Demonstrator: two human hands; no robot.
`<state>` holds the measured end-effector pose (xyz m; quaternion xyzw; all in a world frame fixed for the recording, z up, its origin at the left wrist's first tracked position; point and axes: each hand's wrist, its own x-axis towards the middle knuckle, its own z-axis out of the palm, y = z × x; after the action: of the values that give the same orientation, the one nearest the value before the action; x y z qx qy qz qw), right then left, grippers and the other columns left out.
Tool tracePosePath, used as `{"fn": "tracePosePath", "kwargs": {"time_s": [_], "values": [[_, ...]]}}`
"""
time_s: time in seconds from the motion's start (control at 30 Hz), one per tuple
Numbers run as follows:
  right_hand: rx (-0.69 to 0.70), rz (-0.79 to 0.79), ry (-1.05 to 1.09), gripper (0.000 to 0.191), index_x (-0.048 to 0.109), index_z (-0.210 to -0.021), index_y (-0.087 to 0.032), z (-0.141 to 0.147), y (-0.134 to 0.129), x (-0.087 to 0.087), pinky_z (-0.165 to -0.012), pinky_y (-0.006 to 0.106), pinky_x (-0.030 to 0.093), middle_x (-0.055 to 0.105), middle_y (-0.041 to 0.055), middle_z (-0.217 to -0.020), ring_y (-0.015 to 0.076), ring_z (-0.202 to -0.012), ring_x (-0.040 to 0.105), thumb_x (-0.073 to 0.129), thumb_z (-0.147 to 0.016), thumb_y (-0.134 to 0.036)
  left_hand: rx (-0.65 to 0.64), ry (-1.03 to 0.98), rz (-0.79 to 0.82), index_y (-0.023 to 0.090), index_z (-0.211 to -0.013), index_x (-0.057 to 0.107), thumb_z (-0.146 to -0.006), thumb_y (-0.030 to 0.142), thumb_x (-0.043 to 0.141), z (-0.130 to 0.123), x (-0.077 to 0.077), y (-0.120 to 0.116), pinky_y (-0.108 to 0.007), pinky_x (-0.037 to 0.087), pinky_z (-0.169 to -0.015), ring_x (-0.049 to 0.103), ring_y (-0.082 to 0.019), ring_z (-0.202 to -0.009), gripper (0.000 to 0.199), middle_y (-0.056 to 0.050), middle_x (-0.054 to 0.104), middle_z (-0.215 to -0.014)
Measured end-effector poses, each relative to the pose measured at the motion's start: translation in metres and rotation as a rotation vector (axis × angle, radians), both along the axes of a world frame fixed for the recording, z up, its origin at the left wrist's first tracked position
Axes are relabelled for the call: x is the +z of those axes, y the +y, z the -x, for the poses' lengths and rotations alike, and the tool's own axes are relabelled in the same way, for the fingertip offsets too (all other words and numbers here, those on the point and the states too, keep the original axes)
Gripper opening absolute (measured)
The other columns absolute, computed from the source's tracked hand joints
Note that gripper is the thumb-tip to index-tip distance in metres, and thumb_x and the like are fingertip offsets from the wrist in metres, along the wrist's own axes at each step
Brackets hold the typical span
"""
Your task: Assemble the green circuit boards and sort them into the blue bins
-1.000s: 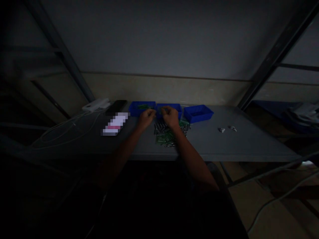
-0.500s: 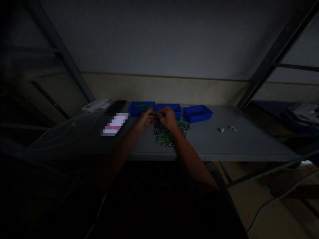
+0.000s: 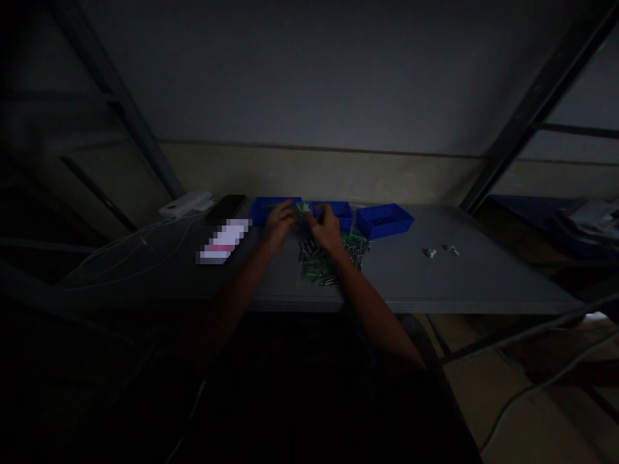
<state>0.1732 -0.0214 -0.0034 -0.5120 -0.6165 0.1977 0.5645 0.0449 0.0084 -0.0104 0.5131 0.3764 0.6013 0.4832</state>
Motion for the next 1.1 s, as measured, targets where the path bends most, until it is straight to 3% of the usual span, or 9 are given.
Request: {"fn": "tracePosePath", "kwargs": {"time_s": [0.23,0.4,0.5,0.63,0.73,1.1], "values": [[0.115,0.161,0.098,0.018,0.054,-0.074,-0.016,-0.007,0.011,-0.002,-0.048,0.023,0.028,0.042,-0.0064,-0.053,0.0089,-0.048,0.038,0.056,-0.068,-0.033,-0.005,0.167,-0.124,0.016,-0.094,0.062,-0.066,0.011,0.055,0.0,-0.004,0.005,-0.027,0.047,-0.073,0.061,-0.016,-0.084,0.03,-0.006,0.066,-0.094],[0.169,0.071,0.12,0.018,0.046,-0.065,-0.018,-0.005,0.009,-0.003,-0.05,0.022,0.031,0.042,-0.0061,-0.054,0.0086,-0.051,0.039,0.056,-0.068,-0.034,0.094,0.308,-0.143,0.015,-0.084,0.063,-0.07,0.016,0.058,-0.001,-0.004,0.003,-0.028,0.045,-0.082,0.06,-0.017,-0.089,0.015,-0.006,0.066,-0.091],[0.119,0.002,0.045,0.015,0.044,-0.065,-0.019,-0.004,0.007,-0.004,-0.053,0.023,0.033,0.043,-0.0052,-0.057,0.0093,-0.053,0.041,0.052,-0.071,-0.031,0.176,0.337,-0.016,0.015,-0.082,0.062,-0.075,0.032,0.057,0.0,-0.001,0.0,-0.026,0.046,-0.071,0.06,-0.016,-0.078,0.018,-0.006,0.065,-0.082],[0.076,-0.052,-0.114,0.012,0.044,-0.065,-0.019,-0.003,0.002,-0.002,-0.056,0.024,0.034,0.046,-0.0041,-0.058,0.0101,-0.056,0.043,0.05,-0.073,-0.027,0.006,0.204,0.233,0.016,-0.091,0.058,-0.08,0.057,0.043,0.0,0.004,-0.005,-0.021,0.04,-0.048,0.053,-0.011,-0.049,0.046,-0.003,0.059,-0.063],[0.076,-0.067,-0.193,0.012,0.045,-0.064,-0.019,-0.001,-0.001,-0.001,-0.057,0.023,0.034,0.049,-0.0031,-0.059,0.0105,-0.058,0.044,0.05,-0.072,-0.026,-0.121,0.101,0.304,0.016,-0.094,0.057,-0.077,0.065,0.039,-0.001,0.007,-0.009,-0.021,0.041,-0.047,0.054,-0.011,-0.047,0.055,-0.002,0.058,-0.058],[0.126,-0.065,-0.283,0.006,0.042,-0.069,-0.021,0.001,-0.005,0.001,-0.054,0.023,0.031,0.047,-0.0041,-0.058,0.0111,-0.053,0.044,0.046,-0.073,-0.021,-0.203,0.06,0.259,0.018,-0.086,0.057,-0.071,0.052,0.059,-0.002,0.007,-0.011,-0.022,0.045,-0.052,0.057,-0.012,-0.053,0.037,-0.001,0.061,-0.064]]}}
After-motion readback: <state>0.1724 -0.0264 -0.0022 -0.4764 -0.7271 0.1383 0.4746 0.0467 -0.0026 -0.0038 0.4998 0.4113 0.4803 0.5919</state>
